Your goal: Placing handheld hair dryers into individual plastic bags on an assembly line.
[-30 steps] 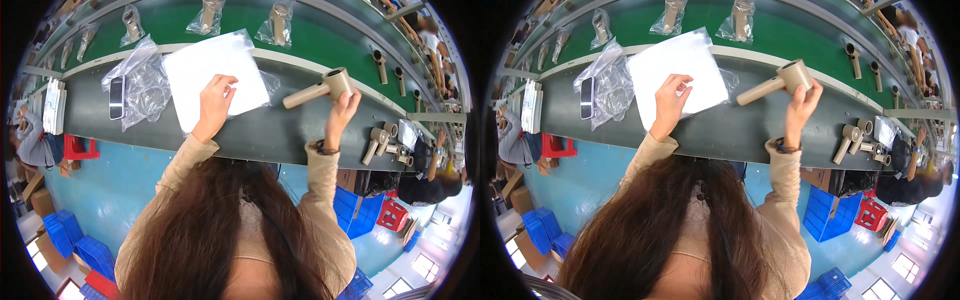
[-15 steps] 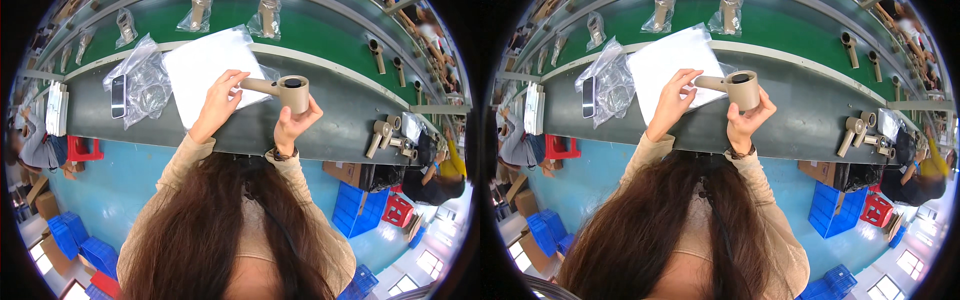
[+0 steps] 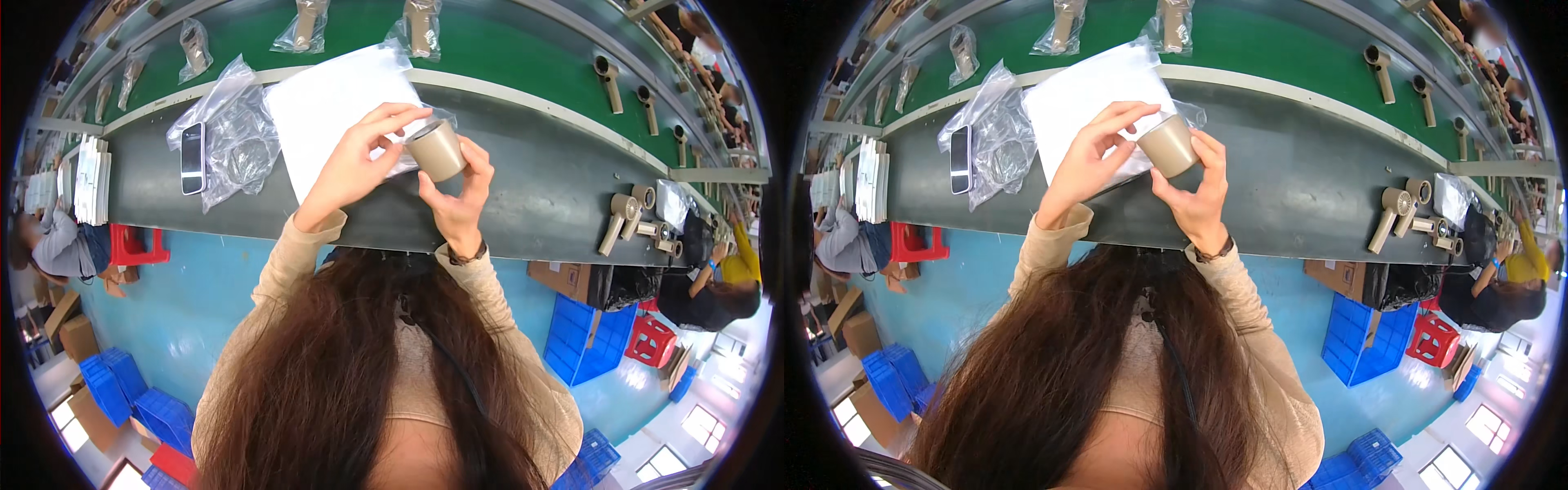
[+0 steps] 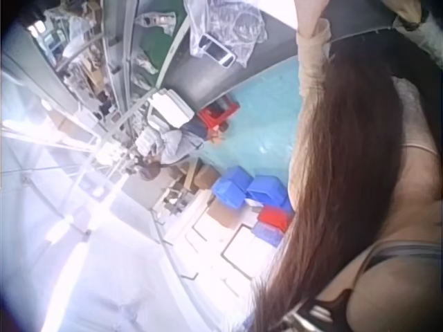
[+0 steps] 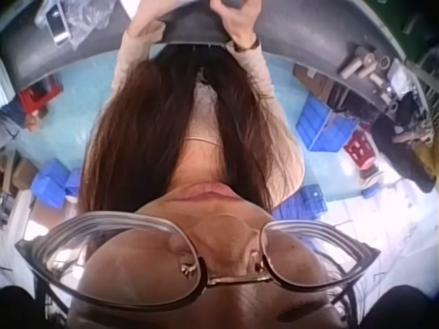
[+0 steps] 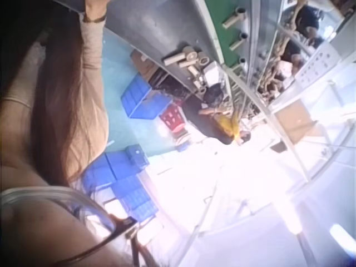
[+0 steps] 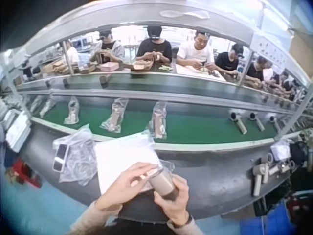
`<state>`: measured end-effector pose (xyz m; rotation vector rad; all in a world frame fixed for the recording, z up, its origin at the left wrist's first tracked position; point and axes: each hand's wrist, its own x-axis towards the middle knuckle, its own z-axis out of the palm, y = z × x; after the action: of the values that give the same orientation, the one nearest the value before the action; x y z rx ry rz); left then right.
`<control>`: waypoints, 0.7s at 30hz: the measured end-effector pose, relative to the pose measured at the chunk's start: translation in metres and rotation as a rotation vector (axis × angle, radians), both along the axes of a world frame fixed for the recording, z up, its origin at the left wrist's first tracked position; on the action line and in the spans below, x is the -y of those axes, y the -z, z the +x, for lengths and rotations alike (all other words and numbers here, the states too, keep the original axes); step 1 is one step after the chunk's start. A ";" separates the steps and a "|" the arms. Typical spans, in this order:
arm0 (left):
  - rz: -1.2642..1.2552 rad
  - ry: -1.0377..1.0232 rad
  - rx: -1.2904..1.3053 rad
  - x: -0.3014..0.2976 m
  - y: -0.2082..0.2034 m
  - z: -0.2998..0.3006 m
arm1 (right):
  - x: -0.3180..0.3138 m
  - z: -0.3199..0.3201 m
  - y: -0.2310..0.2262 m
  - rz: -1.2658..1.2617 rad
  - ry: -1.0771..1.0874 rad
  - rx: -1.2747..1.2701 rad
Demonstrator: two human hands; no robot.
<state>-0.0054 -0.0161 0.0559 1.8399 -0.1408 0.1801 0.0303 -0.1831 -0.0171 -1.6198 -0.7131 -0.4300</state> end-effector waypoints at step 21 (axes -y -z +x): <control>0.401 -0.257 0.183 -0.030 0.031 0.041 | -0.005 0.125 -0.077 -0.582 -0.894 -0.162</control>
<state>0.0356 0.0138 0.0249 2.2376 -0.0690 0.5324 0.1550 -0.1778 0.0603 -1.6320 -1.4164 0.5997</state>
